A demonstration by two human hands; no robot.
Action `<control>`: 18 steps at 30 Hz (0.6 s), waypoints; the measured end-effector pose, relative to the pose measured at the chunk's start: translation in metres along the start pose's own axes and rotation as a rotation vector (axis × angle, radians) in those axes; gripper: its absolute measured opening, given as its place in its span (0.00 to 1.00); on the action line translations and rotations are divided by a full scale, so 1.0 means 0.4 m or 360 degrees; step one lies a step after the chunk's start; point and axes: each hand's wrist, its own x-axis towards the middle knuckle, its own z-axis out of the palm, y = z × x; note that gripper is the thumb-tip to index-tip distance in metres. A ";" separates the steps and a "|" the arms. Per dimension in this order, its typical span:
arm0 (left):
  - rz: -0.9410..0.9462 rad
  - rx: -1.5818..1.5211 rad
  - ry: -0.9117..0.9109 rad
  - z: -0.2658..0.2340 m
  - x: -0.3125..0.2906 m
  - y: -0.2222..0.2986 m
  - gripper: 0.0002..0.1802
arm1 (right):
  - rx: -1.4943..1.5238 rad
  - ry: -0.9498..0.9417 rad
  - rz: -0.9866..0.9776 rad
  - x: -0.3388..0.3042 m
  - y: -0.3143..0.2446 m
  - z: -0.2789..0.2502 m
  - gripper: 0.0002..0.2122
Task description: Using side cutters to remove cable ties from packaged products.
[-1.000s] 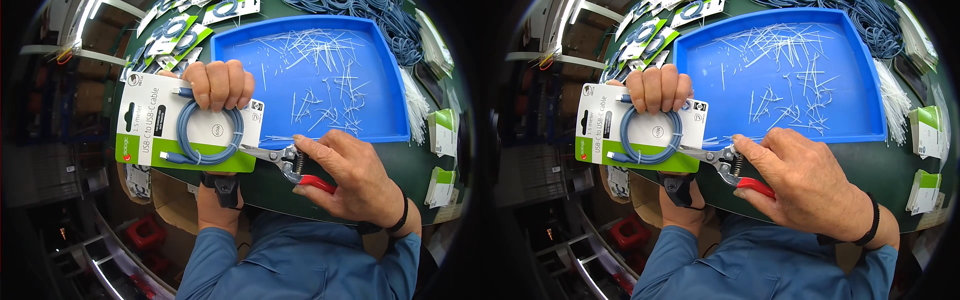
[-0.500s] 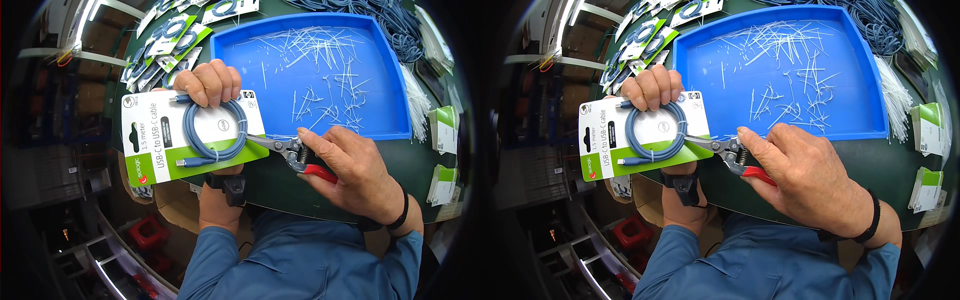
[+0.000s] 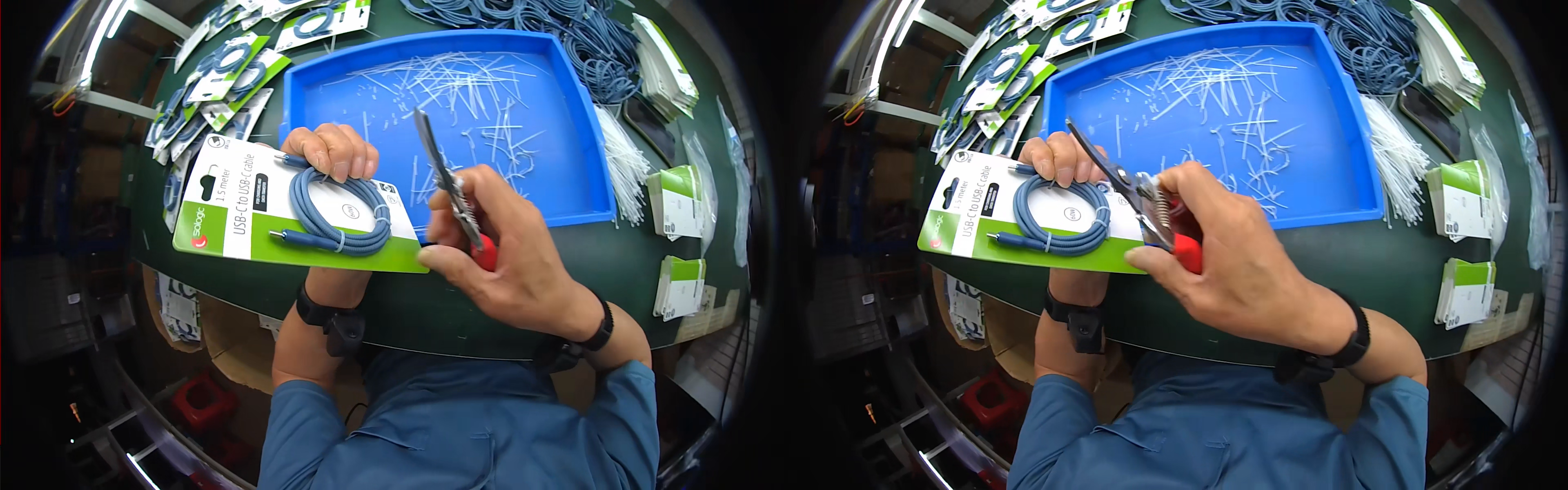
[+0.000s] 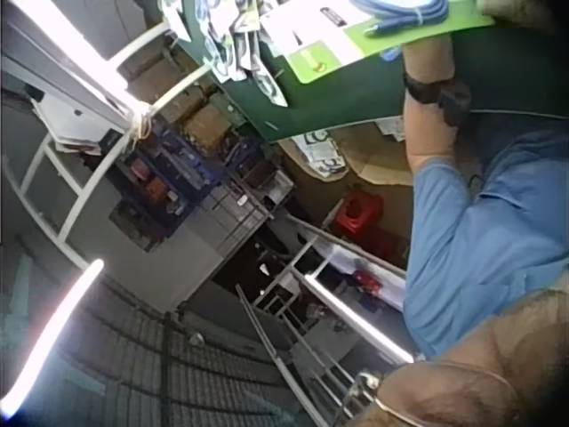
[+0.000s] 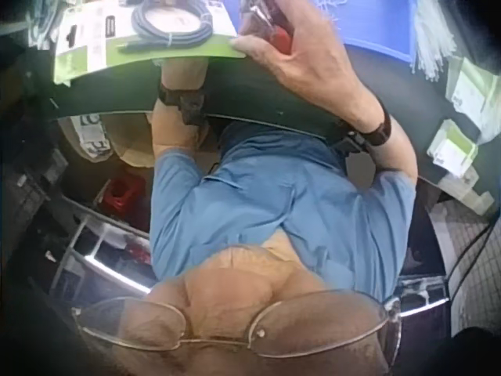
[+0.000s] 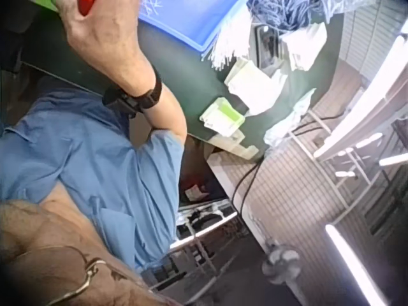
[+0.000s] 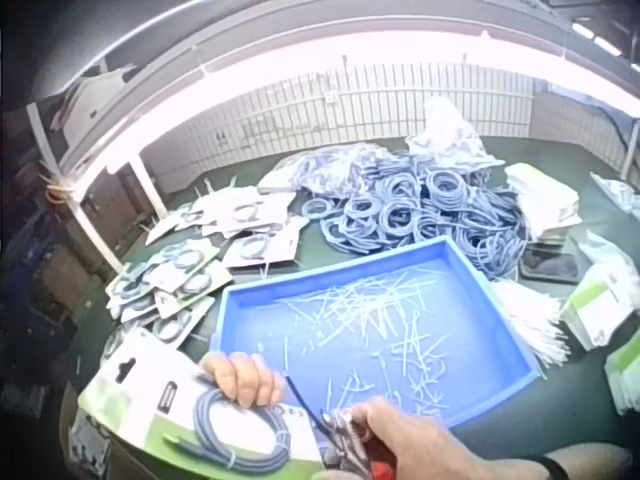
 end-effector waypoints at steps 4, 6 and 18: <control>-0.0100 -0.0019 -0.0038 0.010 -0.007 -0.013 0.24 | 0.0271 0.0065 0.0116 0.002 0.025 0.029 0.16; -0.0117 -0.0006 -0.0055 0.021 -0.009 -0.013 0.25 | 0.0180 0.0056 0.0121 0.002 0.032 0.037 0.16; -0.0011 0.0307 0.0128 0.078 -0.025 -0.013 0.27 | 0.0184 0.0095 0.0122 -0.001 0.031 0.046 0.15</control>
